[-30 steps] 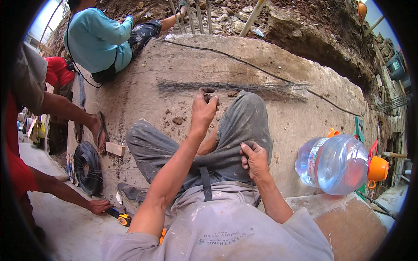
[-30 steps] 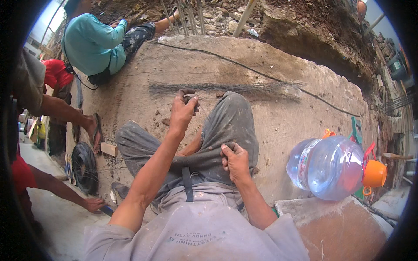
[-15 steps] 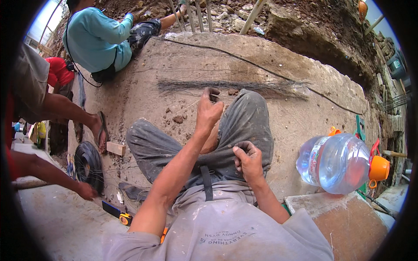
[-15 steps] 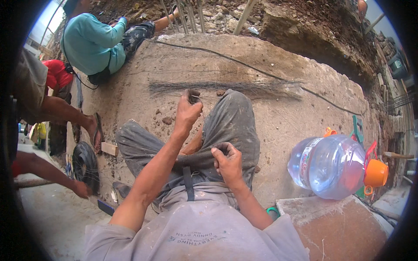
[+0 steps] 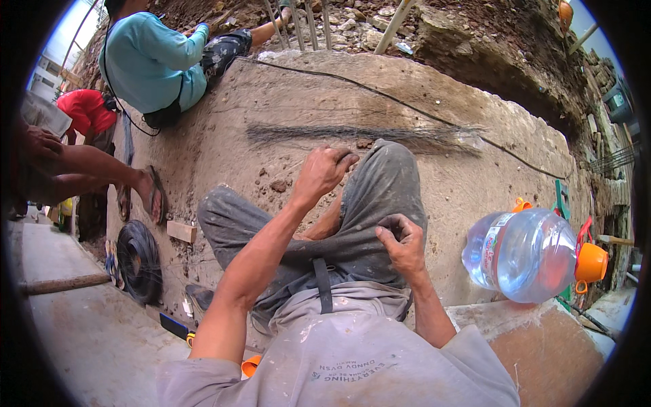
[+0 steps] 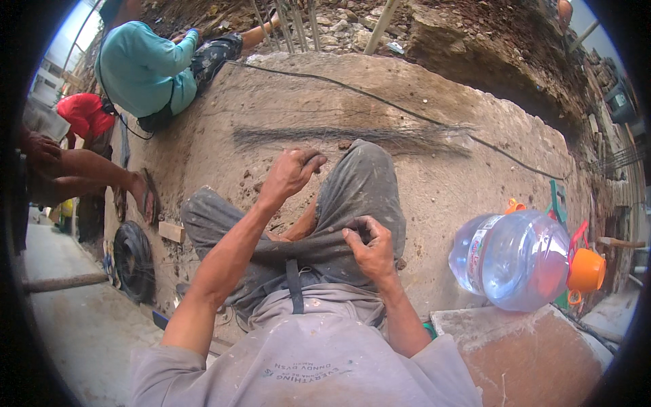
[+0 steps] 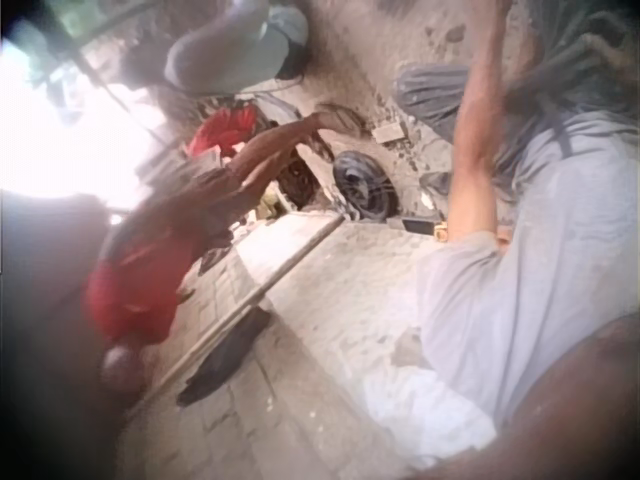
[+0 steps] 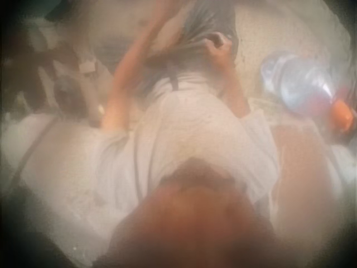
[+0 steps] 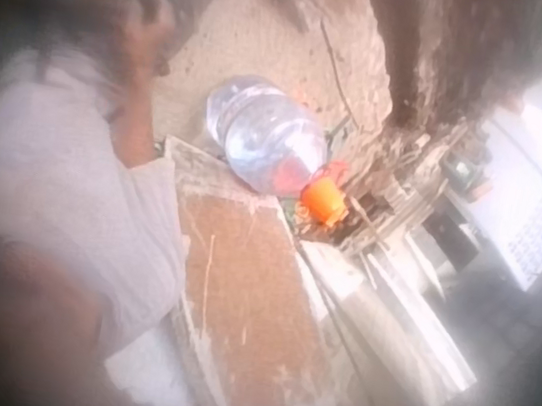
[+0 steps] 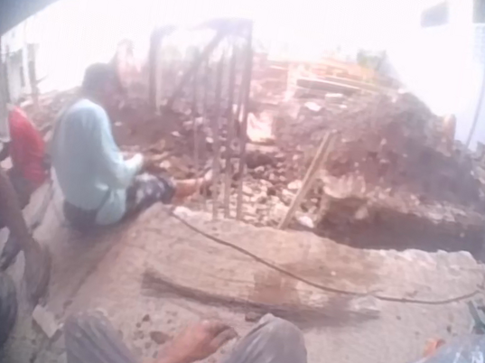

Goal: The person sits cross-legged on a concrete slab at a construction site and repeatedly twists a thin wire with both hands. The hands rotate the wire back and forth in a repetitive motion without using any tools.

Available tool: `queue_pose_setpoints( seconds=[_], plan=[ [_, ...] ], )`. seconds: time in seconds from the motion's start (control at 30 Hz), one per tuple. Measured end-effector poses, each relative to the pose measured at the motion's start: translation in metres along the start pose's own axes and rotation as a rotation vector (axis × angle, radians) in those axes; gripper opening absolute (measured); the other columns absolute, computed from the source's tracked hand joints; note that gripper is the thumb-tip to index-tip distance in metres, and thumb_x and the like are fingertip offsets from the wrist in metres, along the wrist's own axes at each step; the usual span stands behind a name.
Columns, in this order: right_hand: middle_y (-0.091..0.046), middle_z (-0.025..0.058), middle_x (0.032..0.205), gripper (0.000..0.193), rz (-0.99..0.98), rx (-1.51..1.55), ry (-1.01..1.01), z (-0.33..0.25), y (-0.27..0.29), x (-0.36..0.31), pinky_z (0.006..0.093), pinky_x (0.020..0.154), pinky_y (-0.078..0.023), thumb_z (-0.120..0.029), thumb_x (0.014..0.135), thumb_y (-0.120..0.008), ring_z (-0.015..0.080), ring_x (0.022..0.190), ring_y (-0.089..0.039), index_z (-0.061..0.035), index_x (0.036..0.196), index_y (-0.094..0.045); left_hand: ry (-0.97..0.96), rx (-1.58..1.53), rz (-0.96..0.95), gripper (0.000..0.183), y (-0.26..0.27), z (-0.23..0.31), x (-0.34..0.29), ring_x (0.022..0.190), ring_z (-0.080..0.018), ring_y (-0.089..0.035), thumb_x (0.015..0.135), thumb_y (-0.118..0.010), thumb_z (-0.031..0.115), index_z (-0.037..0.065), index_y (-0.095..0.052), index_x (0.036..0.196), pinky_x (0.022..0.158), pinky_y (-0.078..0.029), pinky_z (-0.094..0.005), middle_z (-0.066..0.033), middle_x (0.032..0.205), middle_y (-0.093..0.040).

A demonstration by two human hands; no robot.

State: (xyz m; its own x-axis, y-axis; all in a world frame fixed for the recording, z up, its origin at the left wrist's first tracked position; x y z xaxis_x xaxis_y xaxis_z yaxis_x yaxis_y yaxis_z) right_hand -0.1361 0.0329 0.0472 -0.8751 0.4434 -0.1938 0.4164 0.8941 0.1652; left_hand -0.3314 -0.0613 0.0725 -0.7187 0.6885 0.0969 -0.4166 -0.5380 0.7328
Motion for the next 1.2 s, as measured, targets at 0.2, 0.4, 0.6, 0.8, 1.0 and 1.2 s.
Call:
queue_pose_setpoints(
  seconds=[0.2,0.4,0.6,0.8,1.0,1.2],
  plan=[
    [-0.064,0.0163,0.077,0.015,0.174,-0.455,0.333,-0.032,0.021,-0.001,0.036,0.066,-0.048,-0.012,0.078,-0.07,0.0289,0.068,-0.063,-0.0005,0.086,-0.064,0.131,0.122,0.042,0.035,0.015,0.005,-0.01,0.063,-0.0334,-0.063,0.081,-0.069,0.038,0.004,-0.073,0.087,0.059,-0.046,-0.0403,-0.0182,0.069,-0.065],
    [-0.061,0.0044,0.071,0.018,-0.029,0.026,-0.142,0.022,0.016,0.004,0.0279,0.059,-0.046,-0.017,0.088,-0.063,0.0162,0.064,-0.061,0.0009,0.092,-0.064,-0.332,0.246,0.194,0.027,0.033,0.045,-0.027,0.067,-0.0273,-0.065,0.083,-0.068,0.029,0.003,-0.072,0.09,0.063,-0.048,-0.0375,-0.0158,0.077,-0.068],
    [-0.059,0.0055,0.071,0.028,-0.244,0.374,-0.34,0.007,-0.008,-0.009,0.0207,0.04,-0.038,-0.022,0.093,-0.058,0.0092,0.047,-0.051,0.0032,0.105,-0.058,0.207,-0.347,-0.106,0.021,0.009,-0.011,-0.04,0.075,-0.0165,-0.063,0.087,-0.064,0.016,-0.001,-0.067,0.098,0.069,-0.049,-0.0307,-0.0103,0.084,-0.068],
    [-0.057,0.0059,0.071,0.034,-0.466,0.536,-0.565,0.022,0.012,-0.047,0.0188,0.039,-0.036,-0.024,0.095,-0.056,0.0068,0.046,-0.049,0.0057,0.11,-0.058,0.209,-0.457,0.152,0.02,0.033,-0.057,-0.041,0.07,-0.0148,-0.06,0.089,-0.06,0.017,-0.001,-0.065,0.096,0.066,-0.047,-0.0296,-0.0099,0.077,-0.066],
    [-0.052,0.0003,0.064,0.025,-0.256,0.082,-0.469,0.039,0.063,-0.051,0.0203,0.042,-0.032,-0.021,0.093,-0.057,0.0059,0.048,-0.041,0.0019,0.099,-0.064,0.136,-0.561,0.111,0.018,0.039,-0.045,-0.044,0.072,-0.0127,-0.061,0.089,-0.06,0.017,0.0,-0.063,0.097,0.069,-0.048,-0.028,-0.0068,0.078,-0.065],
    [-0.063,0.0069,0.067,0.029,-0.432,-0.646,-0.398,0.034,0.088,-0.066,0.0323,0.063,-0.046,-0.028,0.087,-0.057,0.0172,0.062,-0.059,-0.003,0.097,-0.067,0.243,-0.358,-0.288,0.023,-0.007,-0.044,-0.068,0.076,-0.0188,-0.066,0.086,-0.061,0.02,0.001,-0.068,0.098,0.071,-0.05,-0.0323,-0.0126,0.082,-0.07]
  ],
)
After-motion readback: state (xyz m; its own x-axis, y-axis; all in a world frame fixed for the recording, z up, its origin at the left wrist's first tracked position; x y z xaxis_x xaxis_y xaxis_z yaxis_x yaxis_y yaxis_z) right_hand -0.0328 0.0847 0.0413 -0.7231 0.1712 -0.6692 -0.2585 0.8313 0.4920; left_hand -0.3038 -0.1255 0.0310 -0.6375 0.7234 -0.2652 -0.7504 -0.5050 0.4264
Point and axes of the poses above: each hand's wrist, its own x-axis towards the middle knuckle, its own y-axis out of the back of the hand, z = x × y, the point moved 10 cm from there along x, towards the middle knuckle
